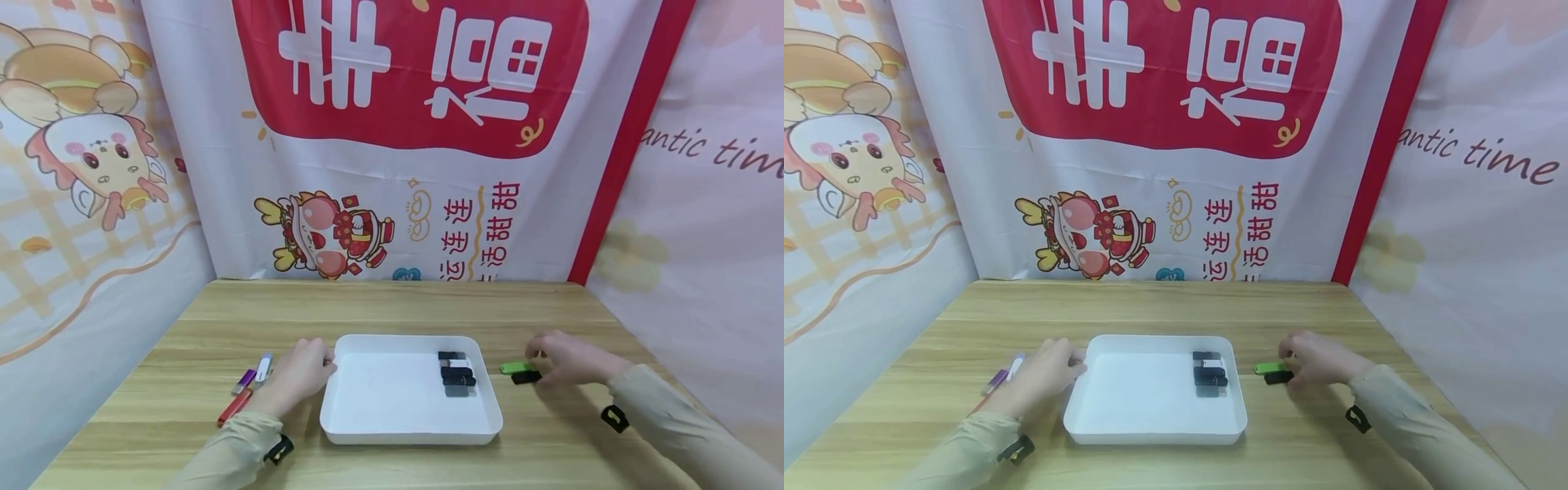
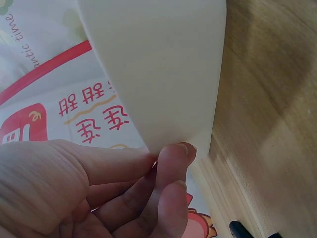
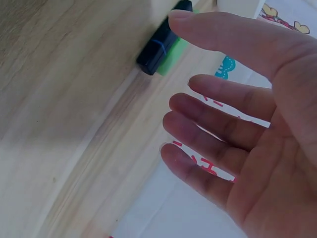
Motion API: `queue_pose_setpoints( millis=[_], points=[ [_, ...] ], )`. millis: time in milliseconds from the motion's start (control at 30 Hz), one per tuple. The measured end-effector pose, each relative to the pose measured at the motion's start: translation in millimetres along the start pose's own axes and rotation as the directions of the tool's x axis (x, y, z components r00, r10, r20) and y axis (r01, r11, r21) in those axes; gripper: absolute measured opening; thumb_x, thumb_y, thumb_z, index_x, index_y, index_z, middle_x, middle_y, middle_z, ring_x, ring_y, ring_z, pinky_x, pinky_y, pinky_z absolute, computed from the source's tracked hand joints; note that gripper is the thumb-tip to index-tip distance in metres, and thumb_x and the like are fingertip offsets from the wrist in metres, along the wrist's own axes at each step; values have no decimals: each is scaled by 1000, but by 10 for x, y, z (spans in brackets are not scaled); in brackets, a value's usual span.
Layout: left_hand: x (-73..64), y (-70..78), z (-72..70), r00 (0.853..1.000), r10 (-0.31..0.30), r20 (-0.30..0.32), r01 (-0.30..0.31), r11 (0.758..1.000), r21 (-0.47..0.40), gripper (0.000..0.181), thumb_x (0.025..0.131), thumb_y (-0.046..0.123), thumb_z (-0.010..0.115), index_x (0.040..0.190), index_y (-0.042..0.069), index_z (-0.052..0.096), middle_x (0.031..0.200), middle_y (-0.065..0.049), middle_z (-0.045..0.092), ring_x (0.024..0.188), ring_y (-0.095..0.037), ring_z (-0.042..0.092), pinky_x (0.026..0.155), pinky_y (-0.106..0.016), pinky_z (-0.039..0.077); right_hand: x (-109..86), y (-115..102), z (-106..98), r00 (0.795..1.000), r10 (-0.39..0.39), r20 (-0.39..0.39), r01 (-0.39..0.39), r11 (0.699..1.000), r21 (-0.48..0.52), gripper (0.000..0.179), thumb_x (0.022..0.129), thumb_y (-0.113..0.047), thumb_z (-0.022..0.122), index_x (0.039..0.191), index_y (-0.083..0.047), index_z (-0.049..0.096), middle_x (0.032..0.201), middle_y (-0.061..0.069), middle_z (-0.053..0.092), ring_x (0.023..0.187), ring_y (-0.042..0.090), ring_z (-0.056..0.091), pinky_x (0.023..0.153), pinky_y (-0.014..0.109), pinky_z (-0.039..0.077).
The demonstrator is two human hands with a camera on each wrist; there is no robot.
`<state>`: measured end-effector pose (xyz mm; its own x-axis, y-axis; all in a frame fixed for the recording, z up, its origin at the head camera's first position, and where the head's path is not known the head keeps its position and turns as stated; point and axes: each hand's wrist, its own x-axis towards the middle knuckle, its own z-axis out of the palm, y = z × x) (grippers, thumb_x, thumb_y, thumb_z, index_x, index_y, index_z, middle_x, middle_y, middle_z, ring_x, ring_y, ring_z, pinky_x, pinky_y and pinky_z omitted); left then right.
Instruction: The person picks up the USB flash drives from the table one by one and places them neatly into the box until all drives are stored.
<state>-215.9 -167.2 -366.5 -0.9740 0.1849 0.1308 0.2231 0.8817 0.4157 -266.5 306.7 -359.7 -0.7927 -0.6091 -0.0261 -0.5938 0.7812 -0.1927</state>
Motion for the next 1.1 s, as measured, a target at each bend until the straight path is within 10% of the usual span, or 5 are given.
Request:
queue_pose_setpoints(
  millis=[1100],
  points=[
    [-18, 17, -11, 1000, -1, 0, 1, 1000, 13, 41, 91, 10, 69, 56, 14, 47, 52, 4, 39, 48, -11, 39, 47, -26, 29, 119, -56, 120, 997, -61, 40, 61, 998, -6, 28, 66, 6, 79, 76, -17, 65, 72, -10, 55, 65, 6, 50, 58, 29, 47]
  ],
)
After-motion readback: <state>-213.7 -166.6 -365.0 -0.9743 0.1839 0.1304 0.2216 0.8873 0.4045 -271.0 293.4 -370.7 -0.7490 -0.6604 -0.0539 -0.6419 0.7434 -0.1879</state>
